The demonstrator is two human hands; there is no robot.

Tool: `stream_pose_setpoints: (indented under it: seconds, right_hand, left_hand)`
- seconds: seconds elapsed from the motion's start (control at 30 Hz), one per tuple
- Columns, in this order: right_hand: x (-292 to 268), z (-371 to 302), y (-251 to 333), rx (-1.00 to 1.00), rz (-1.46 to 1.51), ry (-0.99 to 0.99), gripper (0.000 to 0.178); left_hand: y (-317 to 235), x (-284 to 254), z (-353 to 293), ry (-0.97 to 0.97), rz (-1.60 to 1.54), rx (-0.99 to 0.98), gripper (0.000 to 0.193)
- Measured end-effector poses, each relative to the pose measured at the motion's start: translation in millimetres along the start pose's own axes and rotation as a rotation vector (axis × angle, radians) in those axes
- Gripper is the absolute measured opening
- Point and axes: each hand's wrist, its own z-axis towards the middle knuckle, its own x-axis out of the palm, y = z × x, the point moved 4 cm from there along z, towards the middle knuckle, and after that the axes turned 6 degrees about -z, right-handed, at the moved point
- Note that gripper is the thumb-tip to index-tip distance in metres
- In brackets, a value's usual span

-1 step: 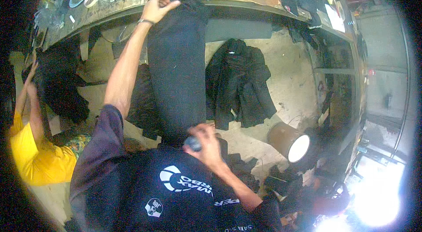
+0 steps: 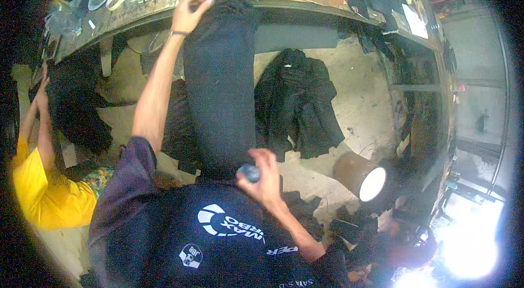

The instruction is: The person repeatedly rubs a small blue block over the surface of black pants laid on a workbench, flipping the pants to treat different areas. The person also smooths the fabric with their hands between rubbing cycles.

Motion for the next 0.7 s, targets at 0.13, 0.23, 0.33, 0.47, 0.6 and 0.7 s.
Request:
stream_pose_setpoints:
  seconds: [0.13, 0.23, 0.33, 0.47, 0.6, 0.7]
  right_hand:
    - [7.1, -17.6, -40.1, 0.457, 0.667, 0.396, 0.067]
    - [16.8, -26.5, -59.9, 0.484, 0.509, 0.553, 0.053]
    - [27.6, -56.5, -80.0, 0.330, 0.388, 0.752, 0.046]
    - [40.4, -104.4, -114.7, 0.330, 0.407, 0.866, 0.051]
    - [50.9, -149.8, -132.5, 0.293, 0.580, 0.862, 0.060]
    - [57.7, -174.9, -144.5, 0.287, 0.549, 0.962, 0.060]
  left_hand:
    - [-10.9, -44.1, -130.2, -0.273, -0.264, -0.516, 0.080]
    - [-36.9, -31.8, -268.4, 0.013, -0.780, -0.894, 0.096]
    - [-71.2, -29.2, -376.1, 0.137, -0.904, -1.147, 0.109]
    - [-122.2, -48.8, -473.7, 0.274, -0.890, -1.381, 0.093]
    - [-178.5, -64.8, -570.2, 0.960, -0.379, -0.947, 0.080]
    - [-177.7, -85.8, -627.4, 1.097, -0.315, -1.361, 0.080]
